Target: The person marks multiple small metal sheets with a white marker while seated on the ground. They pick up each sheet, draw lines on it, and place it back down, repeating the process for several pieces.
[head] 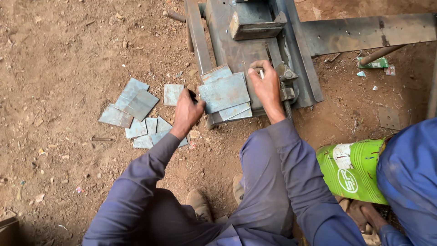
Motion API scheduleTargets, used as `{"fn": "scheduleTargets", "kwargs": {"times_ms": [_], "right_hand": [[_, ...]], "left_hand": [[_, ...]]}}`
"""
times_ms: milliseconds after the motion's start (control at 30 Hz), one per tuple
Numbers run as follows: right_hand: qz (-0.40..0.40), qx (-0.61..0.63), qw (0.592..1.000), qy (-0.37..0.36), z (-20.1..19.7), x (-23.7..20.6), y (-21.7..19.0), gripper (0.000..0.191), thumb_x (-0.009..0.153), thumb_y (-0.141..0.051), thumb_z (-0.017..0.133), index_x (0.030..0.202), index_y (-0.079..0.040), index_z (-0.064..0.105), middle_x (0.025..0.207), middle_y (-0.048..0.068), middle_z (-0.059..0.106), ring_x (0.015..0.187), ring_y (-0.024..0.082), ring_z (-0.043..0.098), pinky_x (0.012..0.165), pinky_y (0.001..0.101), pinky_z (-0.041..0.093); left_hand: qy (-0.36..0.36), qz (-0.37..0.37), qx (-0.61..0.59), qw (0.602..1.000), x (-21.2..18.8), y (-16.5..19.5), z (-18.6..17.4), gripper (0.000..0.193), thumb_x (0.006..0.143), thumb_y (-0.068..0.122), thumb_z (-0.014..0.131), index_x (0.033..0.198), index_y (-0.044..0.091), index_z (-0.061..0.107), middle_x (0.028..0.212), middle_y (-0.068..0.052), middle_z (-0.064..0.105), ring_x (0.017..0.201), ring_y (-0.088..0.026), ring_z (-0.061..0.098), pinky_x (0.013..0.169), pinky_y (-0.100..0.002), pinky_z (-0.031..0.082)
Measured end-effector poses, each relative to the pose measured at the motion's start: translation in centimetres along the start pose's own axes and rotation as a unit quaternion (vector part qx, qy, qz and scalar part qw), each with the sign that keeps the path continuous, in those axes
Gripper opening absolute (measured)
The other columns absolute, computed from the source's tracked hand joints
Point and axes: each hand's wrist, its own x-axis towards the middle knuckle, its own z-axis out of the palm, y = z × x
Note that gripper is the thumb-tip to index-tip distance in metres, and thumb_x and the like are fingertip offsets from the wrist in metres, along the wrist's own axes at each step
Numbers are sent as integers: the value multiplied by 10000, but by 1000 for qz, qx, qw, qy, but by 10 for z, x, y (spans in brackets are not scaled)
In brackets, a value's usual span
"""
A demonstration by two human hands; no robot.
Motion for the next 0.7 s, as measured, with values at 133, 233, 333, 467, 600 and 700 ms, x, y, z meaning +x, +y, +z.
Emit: {"fn": "scheduleTargets", "kwargs": {"times_ms": [133,233,333,467,600,700], "right_hand": [[60,27,992,-107,-5,-13,-17,205,937,-206,684,1067,-48,688,956,44,723,892,143,663,811,310,526],[147,63,950,-268,1,-22,-30,239,968,-274,664,1067,-59,702,848,41,603,757,143,528,661,311,406],[61,165,922,-345,12,-29,-41,246,1003,-267,673,1066,-29,681,911,1,626,824,78,553,706,255,443],[110,312,868,-370,20,-24,-51,203,969,-168,753,1038,-9,647,907,-41,642,781,27,569,641,216,434],[177,337,850,-365,14,1,-50,202,882,-124,757,1040,-44,660,738,-17,627,517,24,484,414,200,285],[132,304,904,-271,4,31,-34,200,906,-110,754,1075,-22,694,734,-35,599,509,11,453,416,196,287]], "left_hand": [[-39,-32,-122,991,4,24,-15,581,854,306,720,1257,-51,500,1074,-194,687,901,-330,689,822,-436,561],[-160,19,-192,968,4,53,-25,979,790,497,800,1483,-27,349,1160,-182,665,973,-328,686,856,-428,567],[-188,172,-134,958,-3,77,-34,1248,734,535,897,1563,-66,183,1257,-262,610,1157,-366,656,978,-434,539],[-181,160,-89,966,0,85,-41,1349,684,562,914,1571,-64,114,1334,-279,595,1219,-369,649,1011,-437,533],[-116,215,-90,965,16,68,-39,1041,736,451,916,1449,-49,345,1240,-236,623,1134,-363,653,958,-443,530],[-74,214,-15,974,31,46,-36,551,832,311,817,1232,12,586,1121,-182,649,1005,-335,680,868,-432,570]]}}
